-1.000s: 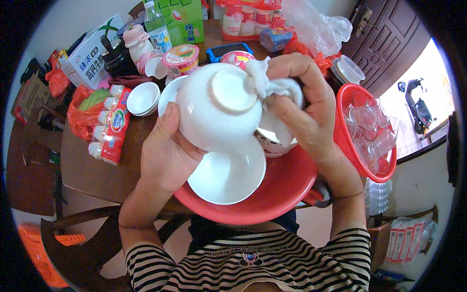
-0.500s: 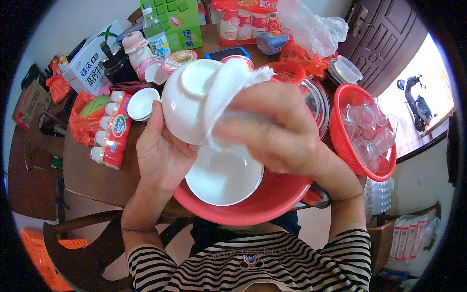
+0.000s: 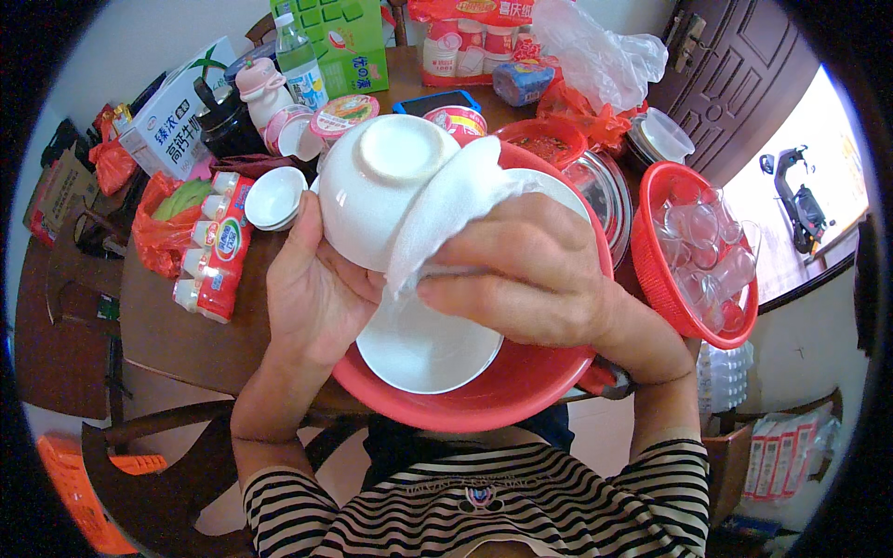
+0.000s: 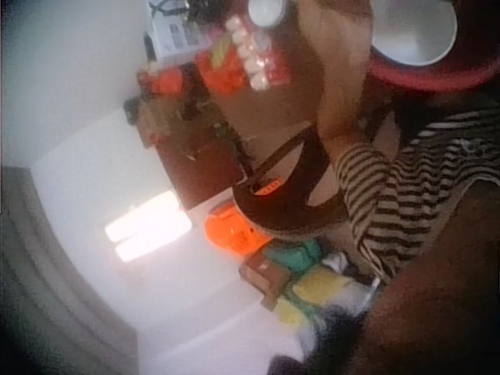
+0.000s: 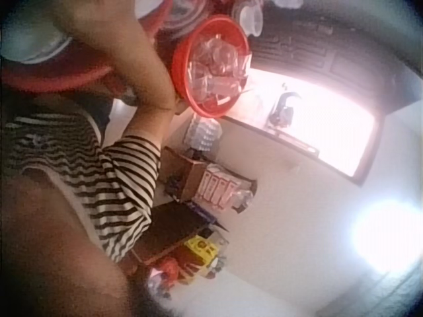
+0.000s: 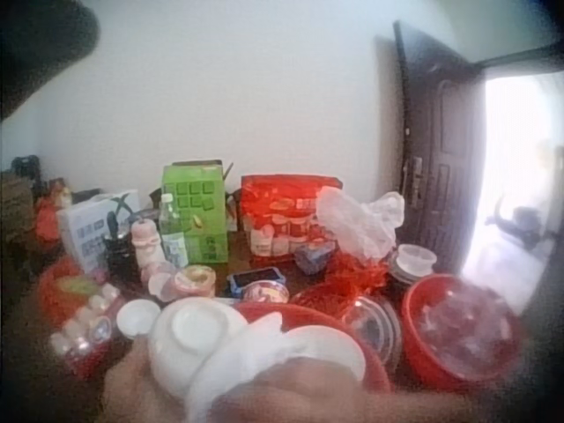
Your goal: The person wipes the interior and exterior surfaces of several small bowls one by one using a white cloth.
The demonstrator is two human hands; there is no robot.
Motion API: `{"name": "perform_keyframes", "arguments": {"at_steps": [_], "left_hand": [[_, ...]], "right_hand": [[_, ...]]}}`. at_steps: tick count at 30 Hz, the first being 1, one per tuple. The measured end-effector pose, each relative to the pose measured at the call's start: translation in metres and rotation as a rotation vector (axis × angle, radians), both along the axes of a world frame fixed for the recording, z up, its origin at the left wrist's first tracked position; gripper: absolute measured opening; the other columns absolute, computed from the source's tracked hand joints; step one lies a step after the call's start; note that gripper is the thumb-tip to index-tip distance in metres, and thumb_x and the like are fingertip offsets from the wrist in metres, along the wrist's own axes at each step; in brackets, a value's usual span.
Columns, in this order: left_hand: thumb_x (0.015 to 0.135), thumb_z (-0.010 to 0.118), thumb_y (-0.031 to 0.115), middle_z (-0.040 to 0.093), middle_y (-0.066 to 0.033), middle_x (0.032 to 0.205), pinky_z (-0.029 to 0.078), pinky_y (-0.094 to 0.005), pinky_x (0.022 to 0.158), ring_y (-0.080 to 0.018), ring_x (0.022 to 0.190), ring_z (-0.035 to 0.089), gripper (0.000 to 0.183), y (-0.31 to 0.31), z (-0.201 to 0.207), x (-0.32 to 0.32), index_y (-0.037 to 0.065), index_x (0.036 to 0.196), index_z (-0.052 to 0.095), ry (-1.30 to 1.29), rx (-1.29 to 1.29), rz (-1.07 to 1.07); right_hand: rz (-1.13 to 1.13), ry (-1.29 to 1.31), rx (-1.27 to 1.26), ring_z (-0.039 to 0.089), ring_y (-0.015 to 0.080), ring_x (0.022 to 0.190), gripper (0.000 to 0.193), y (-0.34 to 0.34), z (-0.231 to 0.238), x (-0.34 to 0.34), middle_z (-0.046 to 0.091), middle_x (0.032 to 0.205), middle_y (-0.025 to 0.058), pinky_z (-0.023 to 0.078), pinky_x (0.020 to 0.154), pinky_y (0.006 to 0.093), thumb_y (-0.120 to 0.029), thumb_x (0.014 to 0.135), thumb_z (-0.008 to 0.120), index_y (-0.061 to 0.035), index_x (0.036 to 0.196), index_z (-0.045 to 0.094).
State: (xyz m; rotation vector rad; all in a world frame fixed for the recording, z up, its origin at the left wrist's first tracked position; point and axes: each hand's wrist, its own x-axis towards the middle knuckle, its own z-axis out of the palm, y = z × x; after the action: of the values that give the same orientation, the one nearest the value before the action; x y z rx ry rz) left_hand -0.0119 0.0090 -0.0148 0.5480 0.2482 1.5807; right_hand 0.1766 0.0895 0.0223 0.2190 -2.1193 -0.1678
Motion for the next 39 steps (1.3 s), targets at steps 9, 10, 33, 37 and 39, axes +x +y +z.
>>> {"name": "perform_keyframes", "arguments": {"at_steps": [9, 10, 33, 37, 39], "left_hand": [[0.096, 0.032, 0.035, 0.046, -0.0083, 0.13, 0.038, -0.0436, 0.1, -0.0236, 0.12, 0.045, 0.043, -0.003, 0.001, 0.001, 0.01, 0.131, 0.036, -0.122, 0.035, -0.044], [0.096, 0.032, 0.034, 0.045, -0.0085, 0.131, 0.036, -0.0441, 0.101, -0.0239, 0.121, 0.044, 0.043, -0.003, 0.001, 0.002, 0.01, 0.132, 0.035, -0.099, 0.04, -0.039], [0.086, 0.057, 0.029, 0.05, -0.0109, 0.124, 0.04, -0.0396, 0.097, -0.0235, 0.112, 0.051, 0.053, -0.012, 0.004, 0.005, 0.0, 0.127, 0.039, 0.4, -0.007, 0.088], [0.084, 0.061, 0.018, 0.059, -0.011, 0.108, 0.041, -0.0327, 0.09, -0.0187, 0.102, 0.054, 0.038, -0.022, 0.012, 0.011, -0.007, 0.113, 0.053, 0.954, 0.24, -0.024], [0.085, 0.058, 0.013, 0.061, -0.0091, 0.102, 0.041, -0.0295, 0.086, -0.0157, 0.098, 0.055, 0.03, -0.022, 0.015, 0.014, -0.006, 0.109, 0.056, 1.039, 0.251, 0.042]], "right_hand": [[0.155, 0.094, -0.848, 0.056, 0.0194, 0.079, 0.02, 0.019, 0.004, 0.006, 0.056, 0.085, 0.0082, 0.045, 0.072, 0.0288, -0.005, 0.074, 0.061, -0.0019, 0.093, 0.057], [0.178, 0.115, -1.04, 0.056, 0.019, 0.081, 0.02, 0.017, 0.004, 0.005, 0.057, 0.085, 0.0082, 0.044, 0.073, 0.029, -0.005, 0.074, 0.061, -0.0017, 0.093, 0.057], [0.267, 0.084, -1.28, 0.054, 0.0131, 0.082, 0.021, 0.013, 0.009, 0.009, 0.057, 0.088, 0.0066, 0.044, 0.074, 0.0268, -0.01, 0.078, 0.059, -0.0007, 0.097, 0.056], [0.299, 0.019, -1.003, 0.055, 0.0159, 0.081, 0.021, 0.018, 0.01, 0.013, 0.058, 0.087, 0.0058, 0.043, 0.074, 0.0278, -0.009, 0.075, 0.061, -0.0031, 0.095, 0.06], [0.201, -0.023, -0.485, 0.055, 0.018, 0.083, 0.022, 0.027, 0.015, 0.017, 0.058, 0.089, 0.006, 0.043, 0.074, 0.0297, -0.008, 0.071, 0.062, -0.0043, 0.092, 0.062]]}}
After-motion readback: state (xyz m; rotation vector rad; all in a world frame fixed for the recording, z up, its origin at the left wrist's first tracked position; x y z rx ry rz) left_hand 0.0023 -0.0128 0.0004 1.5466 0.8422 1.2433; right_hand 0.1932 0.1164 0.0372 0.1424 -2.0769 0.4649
